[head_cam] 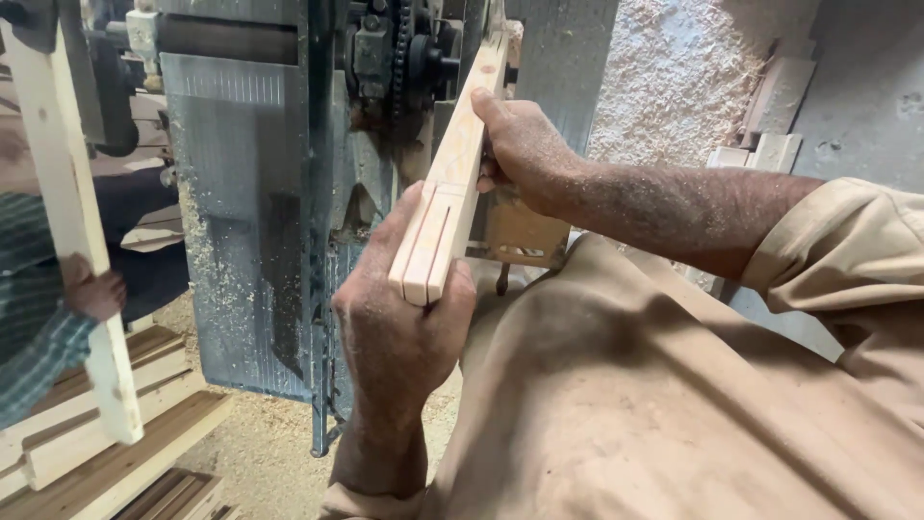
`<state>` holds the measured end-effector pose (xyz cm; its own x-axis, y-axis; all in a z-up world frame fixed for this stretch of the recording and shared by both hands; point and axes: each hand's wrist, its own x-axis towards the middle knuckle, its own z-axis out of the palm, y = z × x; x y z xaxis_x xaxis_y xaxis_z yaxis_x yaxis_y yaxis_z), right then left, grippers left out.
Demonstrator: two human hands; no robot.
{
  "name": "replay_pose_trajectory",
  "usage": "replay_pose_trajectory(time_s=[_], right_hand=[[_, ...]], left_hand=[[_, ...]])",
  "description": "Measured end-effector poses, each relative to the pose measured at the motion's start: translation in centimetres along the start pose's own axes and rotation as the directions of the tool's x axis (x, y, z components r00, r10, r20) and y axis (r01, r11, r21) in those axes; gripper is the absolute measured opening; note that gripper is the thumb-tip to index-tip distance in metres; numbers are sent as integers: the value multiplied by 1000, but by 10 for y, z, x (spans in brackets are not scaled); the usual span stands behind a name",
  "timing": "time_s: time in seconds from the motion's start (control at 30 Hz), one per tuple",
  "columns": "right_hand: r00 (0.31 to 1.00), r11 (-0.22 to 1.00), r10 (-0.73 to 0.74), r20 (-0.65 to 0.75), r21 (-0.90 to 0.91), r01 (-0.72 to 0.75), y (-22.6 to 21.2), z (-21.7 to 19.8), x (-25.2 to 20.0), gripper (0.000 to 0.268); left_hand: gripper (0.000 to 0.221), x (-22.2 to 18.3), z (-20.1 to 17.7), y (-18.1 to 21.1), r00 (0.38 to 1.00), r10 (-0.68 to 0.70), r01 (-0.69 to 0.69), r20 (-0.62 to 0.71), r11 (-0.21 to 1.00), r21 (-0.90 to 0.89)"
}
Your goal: The person holds and passes a wooden board through a woodworking machine, repeatedly checking the grooved end of the board by hand and stacking processed pieces on the floor.
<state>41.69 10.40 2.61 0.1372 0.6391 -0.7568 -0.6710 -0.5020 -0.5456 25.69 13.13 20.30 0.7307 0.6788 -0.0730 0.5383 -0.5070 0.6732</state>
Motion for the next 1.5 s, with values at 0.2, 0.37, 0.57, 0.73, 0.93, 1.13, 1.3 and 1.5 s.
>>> replay_pose_trajectory(time_s=[0.2, 0.37, 0.57, 0.73, 0.93, 1.13, 1.3, 1.5], right_hand=[[999, 1000, 1, -46, 30, 1, -5, -8, 24, 53], [998, 997, 52, -47, 64, -49, -9, -10, 34, 55], [1000, 1000, -15, -20, -27, 15, 10, -5, 22, 58], [977, 978, -202, 65, -32, 205, 53, 2, 2, 47], [906, 878, -418, -65, -284, 385, 142, 20, 6, 50], [805, 762, -584, -106, -412, 500, 250, 40, -8, 61], [804, 785, -576, -149, -376, 492, 308, 91, -73, 89], [969, 960, -241, -47, -159, 231, 354, 129, -149, 110]], left_hand=[[58, 35, 0, 16, 999, -40, 41, 30, 999, -25], [60, 49, 0, 23, 925, -360, 367, 123, 930, -33], [56, 2, 8, -3, 1000, -21, 20, 0, 990, -142], [60, -79, 30, -39, 994, -99, 89, -46, 977, -192], [59, -185, 74, -116, 990, -3, -36, -138, 960, -277], [61, -296, 102, -192, 995, -69, 37, -75, 929, -368], [66, -382, 96, -244, 993, 88, -109, -78, 936, -334], [88, -445, 75, -262, 947, 147, -74, 286, 965, -251]])
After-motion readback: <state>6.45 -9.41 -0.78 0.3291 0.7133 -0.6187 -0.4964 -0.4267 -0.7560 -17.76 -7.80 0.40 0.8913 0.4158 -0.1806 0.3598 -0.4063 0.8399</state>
